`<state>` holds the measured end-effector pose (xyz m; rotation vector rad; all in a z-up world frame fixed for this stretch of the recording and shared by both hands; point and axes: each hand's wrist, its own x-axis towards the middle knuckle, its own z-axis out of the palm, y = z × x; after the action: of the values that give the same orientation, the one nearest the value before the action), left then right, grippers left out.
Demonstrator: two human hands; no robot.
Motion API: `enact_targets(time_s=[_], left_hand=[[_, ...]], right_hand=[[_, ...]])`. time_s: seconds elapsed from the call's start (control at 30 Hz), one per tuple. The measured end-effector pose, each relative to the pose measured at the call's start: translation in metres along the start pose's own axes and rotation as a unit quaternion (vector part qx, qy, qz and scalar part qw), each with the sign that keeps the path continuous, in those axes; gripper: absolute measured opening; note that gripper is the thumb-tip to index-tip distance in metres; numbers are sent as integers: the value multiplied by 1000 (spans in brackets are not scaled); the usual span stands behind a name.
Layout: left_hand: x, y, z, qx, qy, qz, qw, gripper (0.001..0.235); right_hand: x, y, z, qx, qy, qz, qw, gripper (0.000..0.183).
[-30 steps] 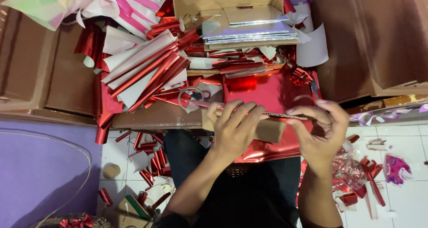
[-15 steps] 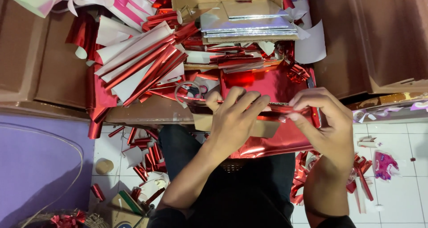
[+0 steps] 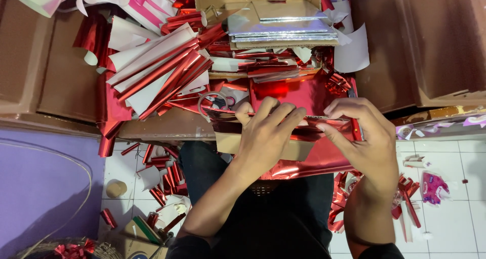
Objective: The person wraps a small cardboard box with red metallic paper, folds the edges, and secures the package with clear tape. They use scissors to cut the tape and smooth the paper around the box.
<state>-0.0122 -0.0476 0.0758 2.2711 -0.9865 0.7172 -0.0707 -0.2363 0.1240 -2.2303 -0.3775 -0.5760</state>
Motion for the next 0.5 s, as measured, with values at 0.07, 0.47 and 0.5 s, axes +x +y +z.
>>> enact_targets(time_s=[0.07,0.47,0.5], left_hand=[[0,0,0,1,4,4,1000,29],[5,10,-4,-43,74,26,996,21],[4,10,-3,-84,67,30,994,16]], right_hand=[[0,0,-1,-2,-2,-3,1000,24],[0,1,-6,36,-15,19,999,18],[1,0,-9,54,-27,32,998,9]])
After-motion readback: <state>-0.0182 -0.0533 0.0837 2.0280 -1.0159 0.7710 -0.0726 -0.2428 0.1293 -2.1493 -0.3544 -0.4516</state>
